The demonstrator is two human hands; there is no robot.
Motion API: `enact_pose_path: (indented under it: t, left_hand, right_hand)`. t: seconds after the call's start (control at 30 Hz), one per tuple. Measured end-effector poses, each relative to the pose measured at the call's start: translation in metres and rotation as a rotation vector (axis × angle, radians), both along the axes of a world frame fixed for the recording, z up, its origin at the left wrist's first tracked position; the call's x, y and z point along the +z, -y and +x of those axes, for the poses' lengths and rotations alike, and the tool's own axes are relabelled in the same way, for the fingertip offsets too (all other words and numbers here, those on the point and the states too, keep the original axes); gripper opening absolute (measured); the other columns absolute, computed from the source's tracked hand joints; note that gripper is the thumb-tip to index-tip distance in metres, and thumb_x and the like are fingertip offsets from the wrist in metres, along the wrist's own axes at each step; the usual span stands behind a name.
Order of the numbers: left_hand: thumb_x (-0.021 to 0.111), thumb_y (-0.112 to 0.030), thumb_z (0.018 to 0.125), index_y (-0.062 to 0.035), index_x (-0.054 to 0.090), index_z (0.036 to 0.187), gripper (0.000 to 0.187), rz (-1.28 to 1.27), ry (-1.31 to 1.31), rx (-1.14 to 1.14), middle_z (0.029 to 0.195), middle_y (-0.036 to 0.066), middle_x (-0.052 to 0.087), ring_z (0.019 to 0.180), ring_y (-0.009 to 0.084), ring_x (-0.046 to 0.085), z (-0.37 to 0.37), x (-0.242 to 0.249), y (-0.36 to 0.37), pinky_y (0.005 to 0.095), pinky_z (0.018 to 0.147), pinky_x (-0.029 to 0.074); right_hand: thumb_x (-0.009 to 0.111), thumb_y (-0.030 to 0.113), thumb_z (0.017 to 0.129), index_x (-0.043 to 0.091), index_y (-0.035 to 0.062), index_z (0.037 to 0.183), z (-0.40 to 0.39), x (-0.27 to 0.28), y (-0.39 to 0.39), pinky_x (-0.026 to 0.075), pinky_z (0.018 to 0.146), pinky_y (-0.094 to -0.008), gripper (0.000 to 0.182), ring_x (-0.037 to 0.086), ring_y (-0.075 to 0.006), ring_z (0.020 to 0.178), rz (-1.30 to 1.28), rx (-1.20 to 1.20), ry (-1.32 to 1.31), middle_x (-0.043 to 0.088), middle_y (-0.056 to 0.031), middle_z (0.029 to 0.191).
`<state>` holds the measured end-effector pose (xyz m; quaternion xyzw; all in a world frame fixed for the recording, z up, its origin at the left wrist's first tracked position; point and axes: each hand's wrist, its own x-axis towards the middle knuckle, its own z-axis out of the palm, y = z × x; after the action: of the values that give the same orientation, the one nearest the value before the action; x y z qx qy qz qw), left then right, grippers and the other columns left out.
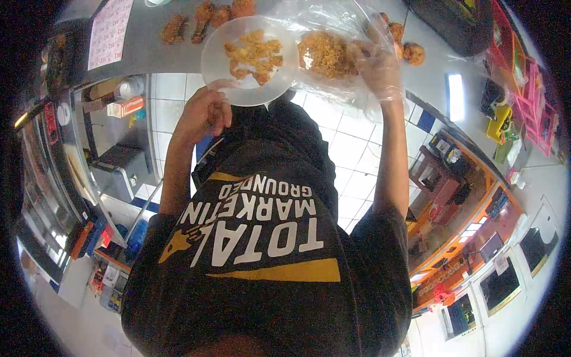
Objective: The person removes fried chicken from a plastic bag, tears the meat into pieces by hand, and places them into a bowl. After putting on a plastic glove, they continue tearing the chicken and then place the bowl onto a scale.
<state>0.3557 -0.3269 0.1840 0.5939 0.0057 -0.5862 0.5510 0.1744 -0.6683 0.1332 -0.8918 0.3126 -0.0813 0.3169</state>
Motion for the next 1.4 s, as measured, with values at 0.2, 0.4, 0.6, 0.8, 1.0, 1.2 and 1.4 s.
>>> enact_pose_path:
  t: [0.2,0.4,0.6,0.8,1.0,1.2,1.4]
  left_hand:
    - [0.038,-0.020,0.095,0.0056,0.049,0.115,0.035,-0.064,-0.011,-0.148,0.061,0.014,0.063,0.040,0.0137,0.056,-0.003,-0.004,0.013,0.0229,0.033,0.042]
    - [0.039,-0.021,0.094,0.0061,0.047,0.116,0.036,-0.077,-0.076,-0.128,0.061,0.014,0.062,0.039,0.0143,0.055,-0.013,-0.010,0.021,0.0232,0.034,0.042]
    - [0.036,-0.019,0.094,0.0056,0.045,0.118,0.036,-0.016,-0.044,-0.113,0.062,0.014,0.061,0.039,0.0137,0.054,-0.012,-0.007,0.021,0.0232,0.034,0.041]
    - [0.041,-0.021,0.093,0.0058,0.044,0.127,0.043,-0.020,-0.062,-0.091,0.061,0.015,0.061,0.036,0.0144,0.052,-0.012,-0.010,0.019,0.0234,0.032,0.042]
    - [0.038,-0.020,0.092,0.0059,0.047,0.114,0.035,-0.028,-0.035,-0.129,0.062,0.015,0.062,0.040,0.0149,0.056,-0.011,-0.013,0.020,0.0237,0.035,0.042]
    - [0.039,-0.019,0.093,0.0062,0.049,0.109,0.032,-0.126,-0.085,-0.131,0.062,0.016,0.062,0.040,0.0150,0.056,-0.011,-0.019,0.022,0.0244,0.033,0.042]
    - [0.040,-0.016,0.094,0.0063,0.050,0.122,0.038,-0.039,-0.030,-0.007,0.060,0.014,0.061,0.036,0.0142,0.051,-0.003,-0.005,0.002,0.0251,0.032,0.040]
  right_hand:
    - [0.068,0.014,0.092,0.040,0.0021,0.145,0.005,0.022,-0.015,0.052,0.093,-0.0297,0.060,0.061,-0.0194,0.113,0.083,0.015,0.020,0.059,-0.0128,0.134]
    - [0.065,0.018,0.094,0.055,0.0011,0.132,0.011,0.041,-0.035,0.054,0.086,-0.0335,0.043,0.066,-0.0193,0.104,0.130,-0.008,0.015,0.066,-0.0133,0.122]
    - [0.069,0.021,0.085,0.069,0.0054,0.110,-0.007,0.027,-0.031,0.055,0.080,-0.0384,0.029,0.070,-0.0311,0.091,-0.236,0.035,-0.463,0.070,-0.0195,0.103]
    - [0.076,0.023,0.077,0.073,0.0053,0.099,-0.003,0.031,-0.046,0.055,0.077,-0.0413,0.028,0.070,-0.0328,0.086,-0.246,-0.103,-0.459,0.072,-0.0178,0.093]
    - [0.072,0.024,0.083,0.073,0.0041,0.102,-0.007,0.049,-0.045,0.054,0.075,-0.0362,0.028,0.071,-0.0265,0.085,0.110,-0.164,-0.141,0.071,-0.0191,0.096]
    - [0.074,0.015,0.085,0.070,0.0035,0.110,0.013,0.063,-0.067,0.054,0.080,-0.0310,0.027,0.069,-0.0215,0.091,0.347,-0.031,0.063,0.072,-0.0142,0.106]
    - [0.077,0.024,0.079,0.070,0.0021,0.105,0.024,-0.008,-0.039,0.053,0.087,-0.0396,0.035,0.068,-0.0338,0.095,-0.432,0.234,-0.211,0.070,-0.0199,0.103]
